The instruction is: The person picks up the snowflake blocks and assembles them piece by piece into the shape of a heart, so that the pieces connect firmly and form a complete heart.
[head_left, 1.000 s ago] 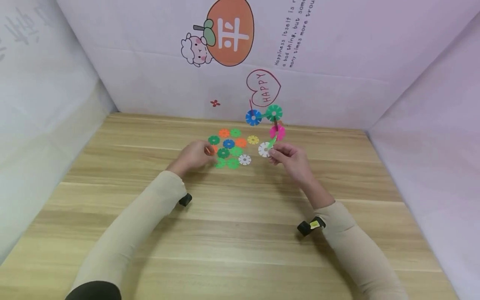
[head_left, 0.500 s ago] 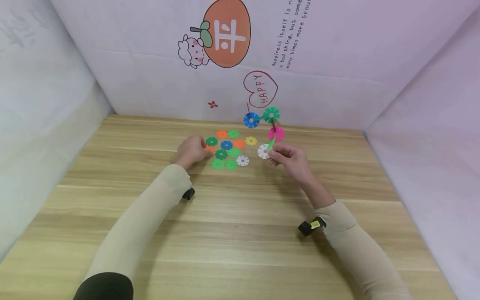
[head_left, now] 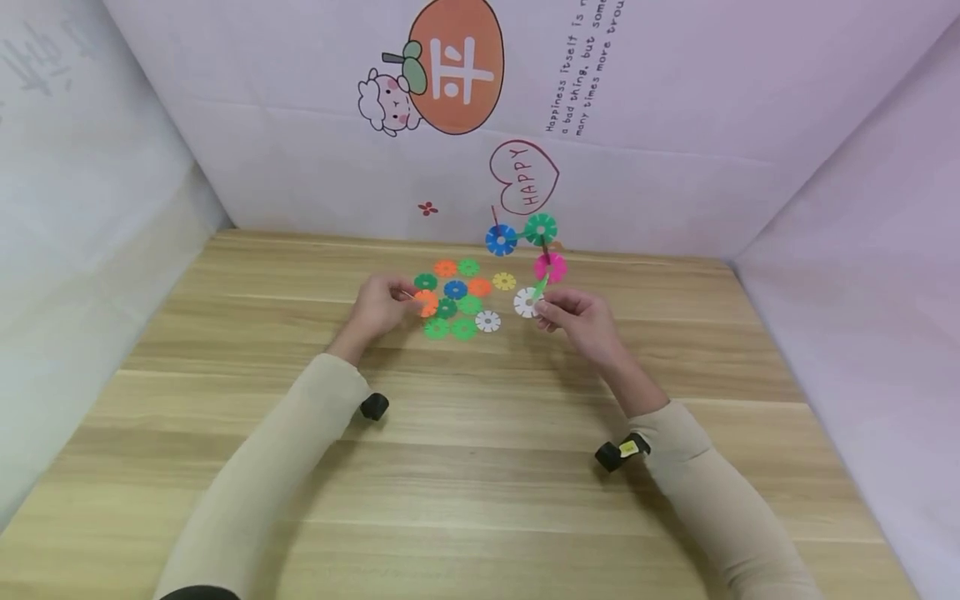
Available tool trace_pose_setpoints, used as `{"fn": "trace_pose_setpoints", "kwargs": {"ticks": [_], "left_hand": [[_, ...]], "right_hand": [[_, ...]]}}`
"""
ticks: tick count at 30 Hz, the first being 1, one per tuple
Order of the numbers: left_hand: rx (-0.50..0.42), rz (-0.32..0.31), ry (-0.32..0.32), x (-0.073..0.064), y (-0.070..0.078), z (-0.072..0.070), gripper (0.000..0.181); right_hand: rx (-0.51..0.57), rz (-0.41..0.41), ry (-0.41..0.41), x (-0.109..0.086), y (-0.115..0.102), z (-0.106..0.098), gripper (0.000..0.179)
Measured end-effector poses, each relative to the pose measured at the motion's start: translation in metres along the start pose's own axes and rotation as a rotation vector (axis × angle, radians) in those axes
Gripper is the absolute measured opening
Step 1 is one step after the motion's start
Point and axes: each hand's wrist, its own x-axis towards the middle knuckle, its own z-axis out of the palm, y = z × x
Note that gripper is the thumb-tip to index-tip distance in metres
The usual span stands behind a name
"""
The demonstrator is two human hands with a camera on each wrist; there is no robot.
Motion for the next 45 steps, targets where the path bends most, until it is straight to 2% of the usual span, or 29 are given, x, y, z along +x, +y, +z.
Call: {"fn": "trace_pose_setpoints", "kwargs": {"ticks": [6, 10, 16, 20, 28, 35, 39, 45], "left_hand": [[-0.190, 0.050, -0.040, -0.028, 0.017, 0.017, 0.017], [-0.244, 0.129, 0.005, -0.048, 0.027, 0.033, 0.014], [-0.164, 0.324, 0.134, -0.060, 0.036, 0.052, 0.011], [-0.121, 0.399, 0.198, -0.063, 0.041, 0.058, 0.011], [-0.014, 0.529, 0.258, -0.065, 0.047, 0.065, 0.011], [0.113, 0.617, 0.323, -0.067, 0.050, 0.066, 0.013], [0.193, 0.706, 0.376, -0.067, 0.053, 0.067, 0.013], [0.225, 0.840, 0.419, -0.065, 0.056, 0.071, 0.010]], "right_hand": [[0.029, -0.001, -0.008, 0.000, -0.001, 0.012, 0.026], [0.045, -0.022, -0.015, 0.000, -0.004, 0.019, 0.025], [0.075, -0.066, -0.005, -0.001, -0.012, 0.029, 0.024], [0.079, -0.087, -0.003, -0.002, -0.017, 0.036, 0.024], [0.124, -0.109, -0.002, -0.003, -0.024, 0.042, 0.022], [0.137, -0.076, 0.007, -0.004, -0.029, 0.047, 0.022], [0.150, -0.078, 0.006, -0.004, -0.032, 0.049, 0.018], [0.147, -0.083, 0.026, -0.004, -0.033, 0.050, 0.015]]}}
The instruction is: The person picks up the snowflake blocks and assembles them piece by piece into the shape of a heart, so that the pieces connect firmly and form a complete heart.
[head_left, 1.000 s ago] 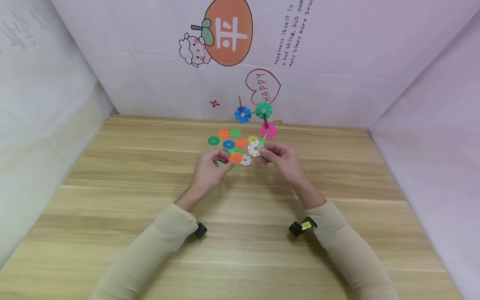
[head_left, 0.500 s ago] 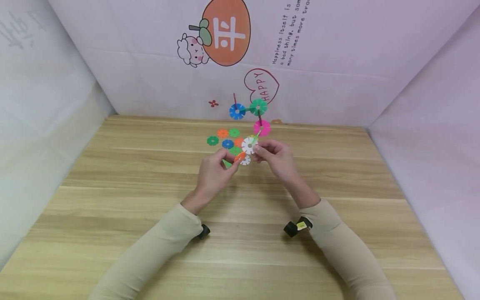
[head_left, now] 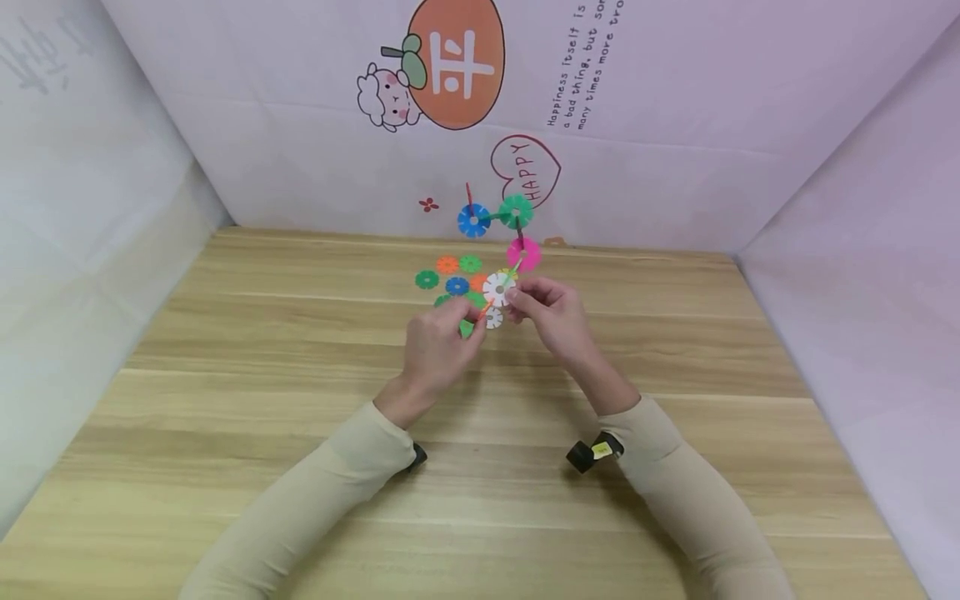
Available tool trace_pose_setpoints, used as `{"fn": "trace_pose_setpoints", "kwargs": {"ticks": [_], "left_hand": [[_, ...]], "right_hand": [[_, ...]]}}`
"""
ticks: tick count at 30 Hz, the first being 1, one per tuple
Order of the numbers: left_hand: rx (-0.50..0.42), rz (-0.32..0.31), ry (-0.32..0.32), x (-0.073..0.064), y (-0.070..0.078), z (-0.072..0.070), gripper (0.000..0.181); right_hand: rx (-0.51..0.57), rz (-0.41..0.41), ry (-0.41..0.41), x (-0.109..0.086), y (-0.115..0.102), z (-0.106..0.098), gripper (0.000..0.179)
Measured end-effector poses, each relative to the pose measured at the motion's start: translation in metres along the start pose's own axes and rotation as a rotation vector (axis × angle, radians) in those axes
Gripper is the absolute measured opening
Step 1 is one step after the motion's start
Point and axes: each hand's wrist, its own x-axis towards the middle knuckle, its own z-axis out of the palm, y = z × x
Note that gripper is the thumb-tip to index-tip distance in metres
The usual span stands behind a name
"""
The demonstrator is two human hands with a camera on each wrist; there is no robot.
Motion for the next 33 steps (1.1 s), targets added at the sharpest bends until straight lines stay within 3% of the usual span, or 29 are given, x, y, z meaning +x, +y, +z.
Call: {"fn": "trace_pose_setpoints", "kwargs": {"ticks": [8, 21, 26, 33], "left_hand": [[0.025, 0.045, 0.033, 0.000, 0.005, 0.006, 0.012], [0.031, 0.116, 0.025, 0.000, 0.004, 0.005, 0.012], [0.036, 0.104, 0.008, -0.001, 0.003, 0.006, 0.012], [0.071, 0.052, -0.071, 0.000, 0.001, 0.004, 0.016]], "right_hand": [[-0.038, -0.023, 0.004, 0.000, -0.005, -0.002, 0.018], [-0.239, -0.063, -0.054, -0.002, -0.012, -0.003, 0.015], [-0.239, -0.086, -0.070, -0.002, -0.008, -0.003, 0.015], [-0.265, -0.073, -0.074, -0.001, -0.003, -0.009, 0.015]]}}
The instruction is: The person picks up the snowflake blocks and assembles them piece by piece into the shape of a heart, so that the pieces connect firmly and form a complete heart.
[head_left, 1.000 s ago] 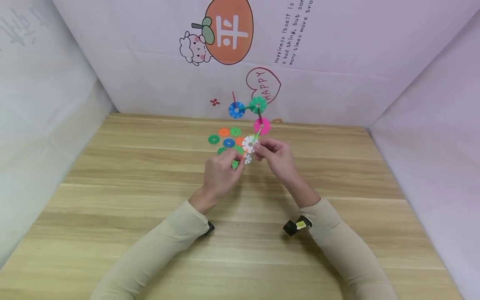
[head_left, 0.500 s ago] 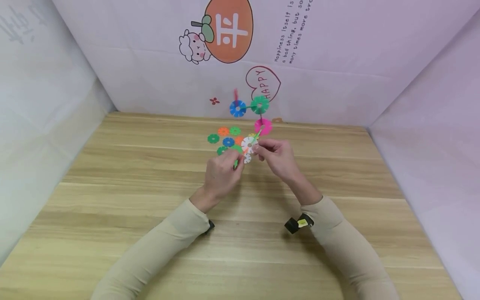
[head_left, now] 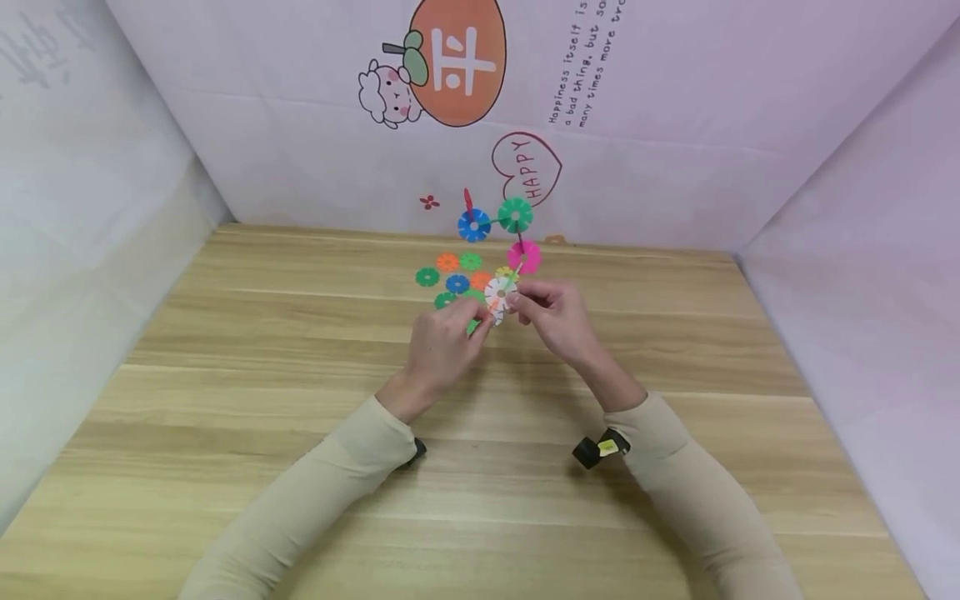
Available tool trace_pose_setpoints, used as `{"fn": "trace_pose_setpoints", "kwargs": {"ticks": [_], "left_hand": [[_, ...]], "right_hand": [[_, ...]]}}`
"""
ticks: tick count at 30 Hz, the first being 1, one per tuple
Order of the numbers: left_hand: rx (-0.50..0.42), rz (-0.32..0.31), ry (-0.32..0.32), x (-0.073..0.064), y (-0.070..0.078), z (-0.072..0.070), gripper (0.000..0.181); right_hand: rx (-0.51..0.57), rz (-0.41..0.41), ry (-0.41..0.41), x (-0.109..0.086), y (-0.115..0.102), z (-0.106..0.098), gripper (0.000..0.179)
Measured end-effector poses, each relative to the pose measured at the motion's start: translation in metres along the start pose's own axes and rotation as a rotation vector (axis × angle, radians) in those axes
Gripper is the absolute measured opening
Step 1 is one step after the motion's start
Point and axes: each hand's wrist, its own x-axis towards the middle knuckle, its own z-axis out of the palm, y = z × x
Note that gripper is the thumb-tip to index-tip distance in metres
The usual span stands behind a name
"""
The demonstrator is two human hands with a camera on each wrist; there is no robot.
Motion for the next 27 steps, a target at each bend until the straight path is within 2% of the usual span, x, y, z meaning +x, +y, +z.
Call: {"fn": "trace_pose_setpoints", "kwargs": {"ticks": [5, 8, 10, 14, 17, 19, 23, 25, 27], "left_hand": [[-0.017, -0.064, -0.097, 0.003, -0.003, -0.005, 0.024], [-0.056, -0.159, -0.200, 0.005, -0.008, -0.011, 0.031], [-0.094, -0.276, -0.285, 0.006, -0.016, -0.016, 0.032], [-0.240, -0.587, -0.471, 0.009, -0.044, -0.028, 0.035], [-0.408, -0.788, -0.547, 0.011, -0.070, -0.036, 0.041], [-0.497, -0.885, -0.572, 0.012, -0.085, -0.040, 0.043], [-0.536, -0.992, -0.613, 0.013, -0.103, -0.042, 0.038], [-0.511, -1.012, -0.648, 0.014, -0.106, -0.039, 0.037], [-0.455, -1.006, -0.684, 0.015, -0.107, -0.034, 0.038]], "right_hand": [[-0.003, 0.040, -0.002, 0.000, 0.004, -0.004, 0.019], [0.002, 0.059, -0.009, 0.000, 0.008, -0.008, 0.020], [0.004, 0.073, -0.011, 0.001, 0.010, -0.011, 0.021], [0.009, 0.086, -0.013, 0.003, 0.013, -0.018, 0.022], [0.019, 0.085, -0.027, 0.004, 0.013, -0.024, 0.022], [0.023, 0.081, -0.043, 0.005, 0.014, -0.027, 0.023], [0.027, 0.067, -0.068, 0.006, 0.015, -0.032, 0.022], [0.025, 0.062, -0.078, 0.006, 0.015, -0.034, 0.021], [0.027, 0.061, -0.088, 0.006, 0.015, -0.035, 0.020]]}}
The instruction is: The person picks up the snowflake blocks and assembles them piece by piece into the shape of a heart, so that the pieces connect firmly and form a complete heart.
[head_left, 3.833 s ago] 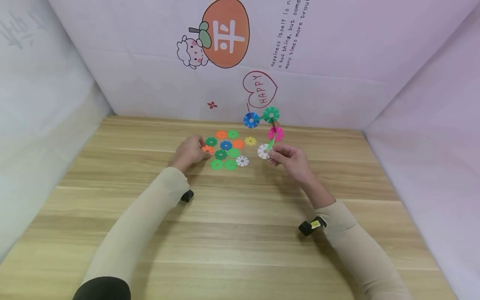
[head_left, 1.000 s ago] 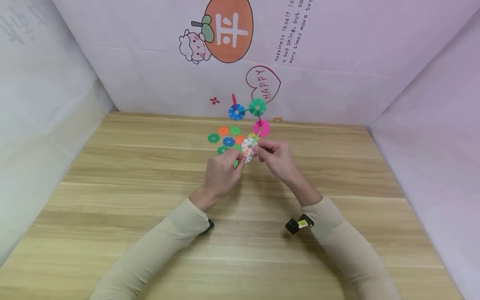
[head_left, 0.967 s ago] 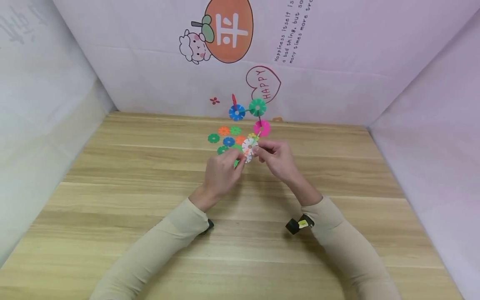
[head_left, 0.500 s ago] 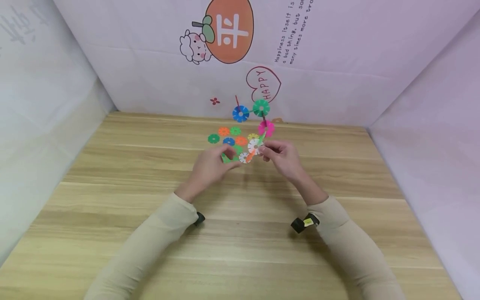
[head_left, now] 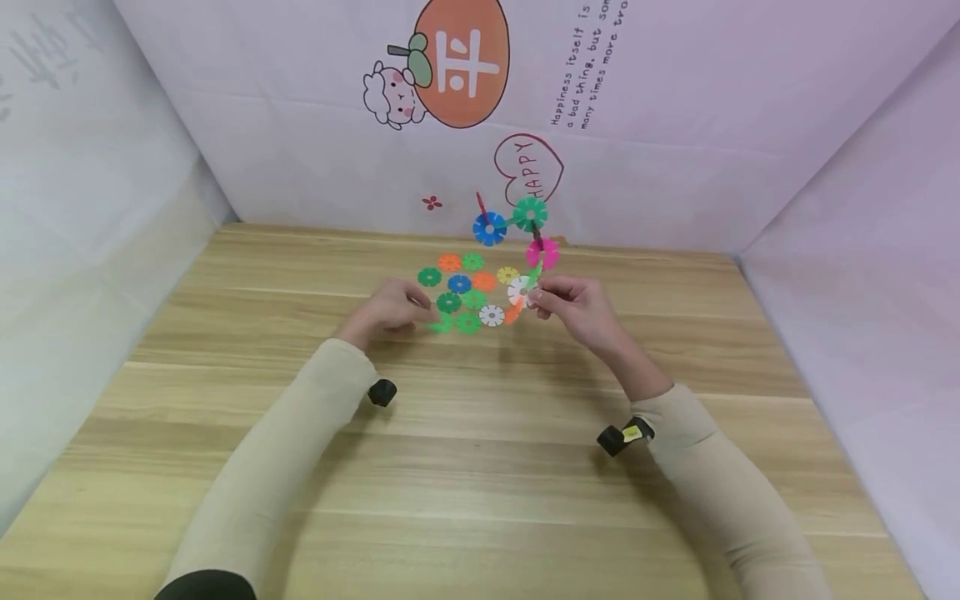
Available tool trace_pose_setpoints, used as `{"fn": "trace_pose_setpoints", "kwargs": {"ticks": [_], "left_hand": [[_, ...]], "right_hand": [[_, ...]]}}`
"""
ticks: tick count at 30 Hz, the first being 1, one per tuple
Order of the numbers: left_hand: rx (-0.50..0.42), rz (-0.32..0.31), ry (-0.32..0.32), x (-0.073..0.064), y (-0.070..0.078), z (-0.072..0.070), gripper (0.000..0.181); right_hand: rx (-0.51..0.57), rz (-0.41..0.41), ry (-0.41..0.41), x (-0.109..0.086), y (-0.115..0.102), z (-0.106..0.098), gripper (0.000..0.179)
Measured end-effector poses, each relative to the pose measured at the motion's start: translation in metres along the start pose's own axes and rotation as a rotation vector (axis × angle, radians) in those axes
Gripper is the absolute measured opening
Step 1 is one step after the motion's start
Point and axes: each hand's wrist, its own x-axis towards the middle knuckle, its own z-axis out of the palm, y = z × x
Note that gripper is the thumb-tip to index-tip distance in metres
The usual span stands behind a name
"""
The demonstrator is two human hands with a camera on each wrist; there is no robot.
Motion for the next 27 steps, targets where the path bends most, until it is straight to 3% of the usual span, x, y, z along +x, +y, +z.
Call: {"fn": "trace_pose_setpoints", "kwargs": {"ticks": [6, 10, 19, 27], "left_hand": [[0.258, 0.024, 0.034, 0.008, 0.006, 0.015, 0.040], [0.362, 0.020, 0.040, 0.009, 0.009, 0.020, 0.038], [0.311, 0.064, 0.084, 0.006, 0.004, 0.019, 0.036], [0.080, 0.210, 0.194, -0.011, 0.002, 0.031, 0.022]], "right_hand": [[-0.004, 0.001, -0.008, 0.000, 0.001, -0.004, 0.020], [-0.016, 0.004, -0.002, 0.000, 0.001, -0.006, 0.019], [-0.018, -0.021, -0.010, 0.000, 0.002, -0.008, 0.019], [0.021, -0.031, 0.000, 0.001, 0.002, -0.004, 0.019]]}}
